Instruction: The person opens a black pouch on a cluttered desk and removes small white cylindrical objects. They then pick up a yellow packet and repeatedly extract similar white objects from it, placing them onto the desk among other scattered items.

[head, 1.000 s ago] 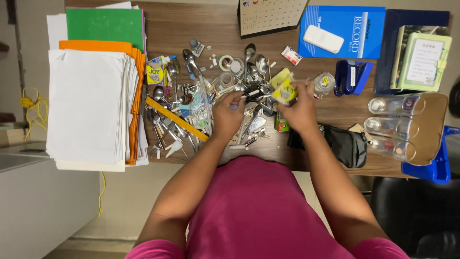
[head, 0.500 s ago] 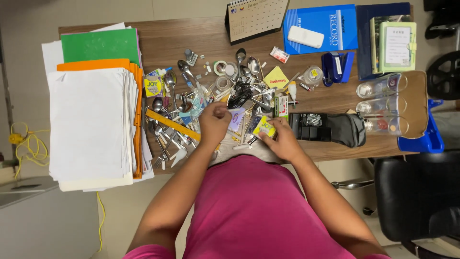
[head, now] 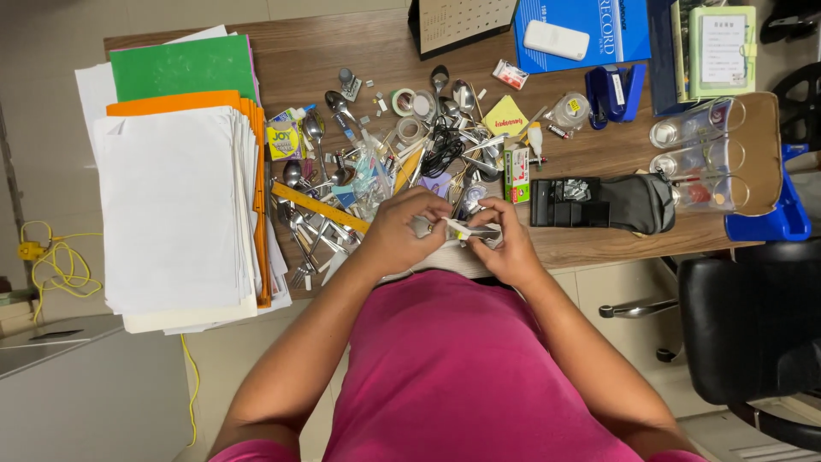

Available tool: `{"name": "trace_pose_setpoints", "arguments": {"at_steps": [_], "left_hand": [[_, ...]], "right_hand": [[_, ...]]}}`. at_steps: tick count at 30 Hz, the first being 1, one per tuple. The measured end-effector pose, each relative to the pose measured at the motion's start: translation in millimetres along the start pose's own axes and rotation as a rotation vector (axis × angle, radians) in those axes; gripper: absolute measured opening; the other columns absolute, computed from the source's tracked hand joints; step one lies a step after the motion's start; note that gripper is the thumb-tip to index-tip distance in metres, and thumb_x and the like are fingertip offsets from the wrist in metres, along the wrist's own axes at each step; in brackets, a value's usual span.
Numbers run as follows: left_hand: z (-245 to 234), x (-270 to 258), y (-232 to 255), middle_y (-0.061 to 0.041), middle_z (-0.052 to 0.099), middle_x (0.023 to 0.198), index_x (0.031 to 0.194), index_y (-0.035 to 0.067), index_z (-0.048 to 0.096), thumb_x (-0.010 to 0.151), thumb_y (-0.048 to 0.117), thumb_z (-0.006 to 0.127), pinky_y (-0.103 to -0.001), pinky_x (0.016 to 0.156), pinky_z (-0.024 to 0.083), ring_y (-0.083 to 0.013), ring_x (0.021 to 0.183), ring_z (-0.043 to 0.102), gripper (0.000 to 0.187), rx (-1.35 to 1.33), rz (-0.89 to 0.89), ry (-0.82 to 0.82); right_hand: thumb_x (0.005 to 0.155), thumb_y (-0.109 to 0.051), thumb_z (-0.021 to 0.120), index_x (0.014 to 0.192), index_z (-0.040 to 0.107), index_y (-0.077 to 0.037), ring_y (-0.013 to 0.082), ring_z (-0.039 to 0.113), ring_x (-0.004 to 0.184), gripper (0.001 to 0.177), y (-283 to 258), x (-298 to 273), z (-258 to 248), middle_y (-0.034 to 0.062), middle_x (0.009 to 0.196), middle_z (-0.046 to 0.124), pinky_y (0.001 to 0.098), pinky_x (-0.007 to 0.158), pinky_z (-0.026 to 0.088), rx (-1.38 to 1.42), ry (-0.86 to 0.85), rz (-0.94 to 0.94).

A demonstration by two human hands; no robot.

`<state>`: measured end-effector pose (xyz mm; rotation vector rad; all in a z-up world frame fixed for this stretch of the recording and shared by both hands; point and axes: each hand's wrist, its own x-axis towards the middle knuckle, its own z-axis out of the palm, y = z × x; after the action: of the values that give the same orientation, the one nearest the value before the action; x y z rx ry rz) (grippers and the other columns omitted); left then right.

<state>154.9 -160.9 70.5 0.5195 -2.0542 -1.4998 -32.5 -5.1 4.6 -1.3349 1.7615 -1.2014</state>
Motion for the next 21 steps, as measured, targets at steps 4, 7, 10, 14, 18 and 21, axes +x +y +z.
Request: {"name": "trace_pose_setpoints", "arguments": {"at_steps": [4,7,10,14,18,21], "left_hand": [[4,2,13,-0.008,0.07,0.098,0.106,0.004,0.07,0.085,0.001,0.074,-0.03,0.08,0.059,-0.018,0.086,0.072,0.022,0.044,0.064,-0.014],[10,4,14,-0.008,0.07,0.1,0.108,0.004,0.07,0.086,0.002,0.073,-0.03,0.079,0.058,-0.019,0.086,0.072,0.023,0.071,0.078,-0.053],[22,8,16,-0.008,0.068,0.101,0.107,0.005,0.069,0.086,0.002,0.072,-0.031,0.078,0.059,-0.0193,0.086,0.071,0.021,0.051,0.102,-0.062],[41,17,35,-0.009,0.068,0.103,0.109,0.005,0.07,0.086,0.002,0.07,-0.034,0.081,0.059,-0.0229,0.09,0.071,0.023,0.082,0.125,-0.073],[61,22,37,-0.011,0.068,0.108,0.11,0.003,0.068,0.087,0.001,0.069,-0.038,0.086,0.058,-0.0302,0.097,0.07,0.022,0.187,0.178,-0.014],[71,24,42,-0.014,0.065,0.108,0.111,0.002,0.069,0.085,0.001,0.068,-0.04,0.083,0.057,-0.0321,0.096,0.068,0.027,0.269,0.218,0.03]], "right_hand": [[0.083,-0.002,0.075,0.139,0.042,-0.006,0.0182,0.069,0.101,0.065,-5,-2,3,0.0072,0.105,0.07,0.0306,0.078,0.055,-0.022,-0.004,0.111],[0.085,0.003,0.072,0.143,0.042,-0.005,0.0202,0.067,0.1,0.066,5,-7,2,0.0088,0.103,0.067,0.0337,0.093,0.054,-0.02,0.01,-0.052],[0.083,0.001,0.074,0.141,0.044,-0.006,0.0198,0.064,0.093,0.066,12,-6,-6,0.0073,0.098,0.063,0.0335,0.089,0.053,-0.033,-0.015,-0.039],[0.08,-0.001,0.074,0.133,0.052,-0.004,0.0247,0.061,0.102,0.058,16,0,-20,0.0123,0.11,0.06,0.0345,0.09,0.052,-0.074,-0.028,-0.089],[0.082,-0.002,0.073,0.132,0.059,-0.001,0.0281,0.059,0.108,0.052,25,8,-33,0.0151,0.116,0.06,0.035,0.093,0.05,-0.059,-0.041,-0.194],[0.079,-0.001,0.073,0.129,0.059,-0.001,0.0276,0.058,0.106,0.052,32,15,-42,0.0138,0.114,0.059,0.0352,0.093,0.05,-0.046,-0.05,-0.211]]}}
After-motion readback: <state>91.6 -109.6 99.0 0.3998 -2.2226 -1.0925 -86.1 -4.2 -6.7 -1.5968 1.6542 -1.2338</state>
